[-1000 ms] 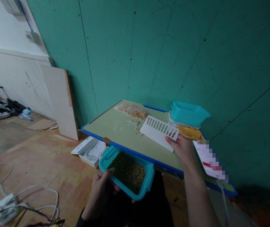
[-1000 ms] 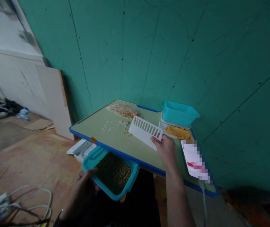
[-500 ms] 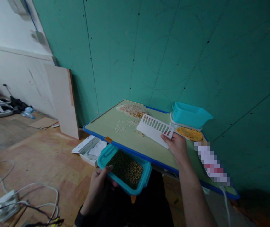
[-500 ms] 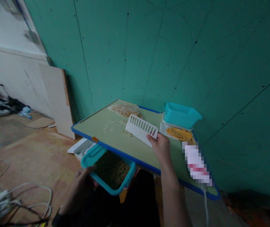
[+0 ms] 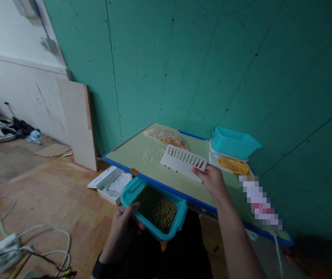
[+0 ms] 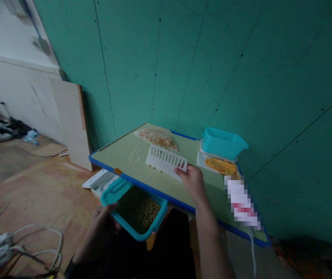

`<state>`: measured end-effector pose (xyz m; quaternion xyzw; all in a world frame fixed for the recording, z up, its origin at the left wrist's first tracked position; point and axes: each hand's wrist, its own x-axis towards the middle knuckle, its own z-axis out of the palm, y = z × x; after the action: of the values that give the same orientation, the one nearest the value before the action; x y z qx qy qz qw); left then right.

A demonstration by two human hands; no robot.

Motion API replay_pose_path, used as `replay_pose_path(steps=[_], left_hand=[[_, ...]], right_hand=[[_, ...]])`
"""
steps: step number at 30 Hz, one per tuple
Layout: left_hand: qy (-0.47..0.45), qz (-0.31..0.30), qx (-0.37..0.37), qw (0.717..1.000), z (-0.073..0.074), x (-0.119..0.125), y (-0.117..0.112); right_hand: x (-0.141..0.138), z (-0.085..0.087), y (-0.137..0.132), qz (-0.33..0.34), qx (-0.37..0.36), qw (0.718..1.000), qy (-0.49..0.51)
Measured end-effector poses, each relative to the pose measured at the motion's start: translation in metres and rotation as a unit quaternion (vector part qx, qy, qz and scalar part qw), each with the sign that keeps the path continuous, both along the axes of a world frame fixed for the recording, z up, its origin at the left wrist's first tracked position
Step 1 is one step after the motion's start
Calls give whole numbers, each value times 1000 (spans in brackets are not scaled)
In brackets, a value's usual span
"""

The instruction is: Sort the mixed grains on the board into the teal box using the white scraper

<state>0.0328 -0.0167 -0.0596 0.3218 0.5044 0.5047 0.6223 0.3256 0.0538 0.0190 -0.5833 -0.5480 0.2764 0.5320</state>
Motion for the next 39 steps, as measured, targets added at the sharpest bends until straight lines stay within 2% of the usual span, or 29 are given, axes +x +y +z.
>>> replay_pose_path(steps=[6,9,12,15,18,24,31,39], left_hand=[[-9,-15,7,1000,1,-1,-3],[-1,-23,4,1000,3,-1,-5],[2,-27,2,1000,5,-1,-5],[-1,-22,2,1000,8,0,-5],[-1,-14,-2,1000,9,1,-6],[0,-18,-9,1000,7,2,-6],[-6,-24,9,1000,3,0,-5],[-13,-18,2,1000,4,1,-5]], right_hand=[[-8,7,-37,31,-23,999,1],[-3,12,-47,36,-25,999,-13],[14,13,-44,-6,0,1000,-18],[31,10,-32,-84,28,996,-29],[40,5,-22,-125,22,989,-71],[33,4,-16,-94,26,990,-103],[26,5,-14,-68,36,996,-44],[19,5,-14,-54,24,998,-16]])
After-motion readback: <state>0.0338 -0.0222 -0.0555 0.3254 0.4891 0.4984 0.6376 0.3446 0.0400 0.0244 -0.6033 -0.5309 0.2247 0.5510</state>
